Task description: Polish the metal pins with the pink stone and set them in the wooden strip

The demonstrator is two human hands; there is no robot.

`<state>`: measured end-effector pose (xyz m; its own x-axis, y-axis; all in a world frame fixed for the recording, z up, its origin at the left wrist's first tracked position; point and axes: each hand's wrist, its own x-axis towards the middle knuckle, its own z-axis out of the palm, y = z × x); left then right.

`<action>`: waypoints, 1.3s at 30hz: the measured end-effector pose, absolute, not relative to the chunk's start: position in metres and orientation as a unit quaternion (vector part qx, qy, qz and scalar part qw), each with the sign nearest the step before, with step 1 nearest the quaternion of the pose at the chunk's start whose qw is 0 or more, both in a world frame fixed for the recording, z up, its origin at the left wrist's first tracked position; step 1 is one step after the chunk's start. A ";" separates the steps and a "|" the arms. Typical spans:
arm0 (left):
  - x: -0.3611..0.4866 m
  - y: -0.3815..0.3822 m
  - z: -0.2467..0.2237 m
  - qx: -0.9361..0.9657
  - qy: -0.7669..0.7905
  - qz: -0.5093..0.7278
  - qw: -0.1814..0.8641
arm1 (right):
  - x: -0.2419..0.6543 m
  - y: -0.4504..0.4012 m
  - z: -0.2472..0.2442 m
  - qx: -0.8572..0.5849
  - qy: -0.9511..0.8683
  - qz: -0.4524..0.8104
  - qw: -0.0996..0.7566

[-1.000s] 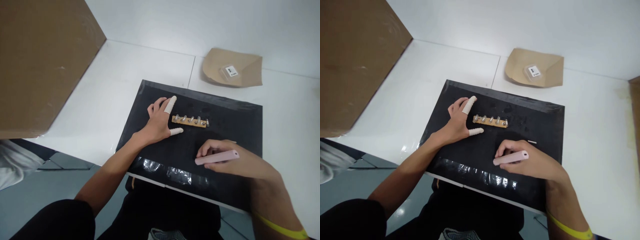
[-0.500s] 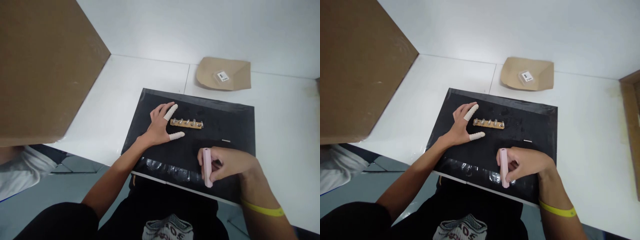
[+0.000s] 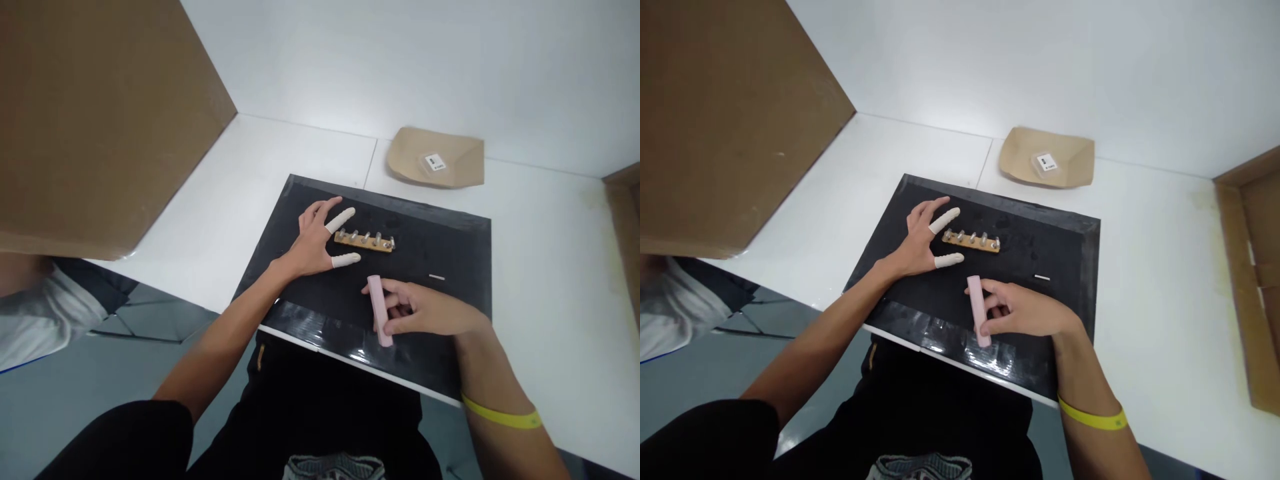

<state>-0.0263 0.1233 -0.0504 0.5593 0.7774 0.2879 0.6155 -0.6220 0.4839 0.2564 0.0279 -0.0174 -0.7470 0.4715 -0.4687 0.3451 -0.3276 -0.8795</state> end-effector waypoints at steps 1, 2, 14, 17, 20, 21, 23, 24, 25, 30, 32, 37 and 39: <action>-0.026 0.123 -0.051 0.866 0.405 0.244 0.162 | 0.256 0.028 -0.017 -0.349 -0.589 0.727 0.046; -0.026 0.124 -0.051 0.865 0.407 0.246 0.159 | 0.255 0.027 -0.016 -0.343 -0.599 0.722 0.052; -0.031 0.125 -0.055 0.857 0.418 0.266 0.143 | 0.248 0.032 -0.010 -0.335 -0.618 0.706 0.085; -0.033 0.123 -0.054 0.864 0.410 0.257 0.142 | 0.248 0.032 -0.010 -0.349 -0.603 0.714 0.069; -0.034 0.121 -0.052 0.868 0.406 0.252 0.139 | 0.248 0.033 -0.009 -0.348 -0.616 0.704 0.060; -0.034 0.120 -0.051 0.869 0.403 0.252 0.137 | 0.248 0.033 -0.008 -0.349 -0.619 0.701 0.058; -0.034 0.119 -0.050 0.872 0.396 0.257 0.132 | 0.247 0.033 -0.006 -0.355 -0.614 0.703 0.055; -0.035 0.118 -0.049 0.873 0.394 0.258 0.131 | 0.247 0.033 -0.004 -0.355 -0.613 0.704 0.054; -0.035 0.118 -0.049 0.873 0.394 0.258 0.130 | 0.246 0.033 -0.003 -0.353 -0.614 0.704 0.055; -0.037 0.119 -0.048 0.868 0.395 0.265 0.140 | 0.243 0.032 0.001 -0.333 -0.632 0.698 0.052; -0.038 0.119 -0.047 0.867 0.395 0.264 0.147 | 0.243 0.032 0.001 -0.337 -0.625 0.703 0.043; -0.039 0.115 -0.044 0.864 0.402 0.262 0.154 | 0.244 0.029 -0.001 -0.314 -0.626 0.711 0.053; -0.038 0.113 -0.043 0.865 0.400 0.265 0.148 | 0.244 0.028 -0.003 -0.301 -0.625 0.718 0.053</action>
<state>-0.0382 0.1132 -0.0428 0.5390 0.7710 0.3390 0.6138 -0.6352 0.4687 0.2443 0.0282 -0.0031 -0.8126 0.4529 -0.3667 0.3003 -0.2139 -0.9296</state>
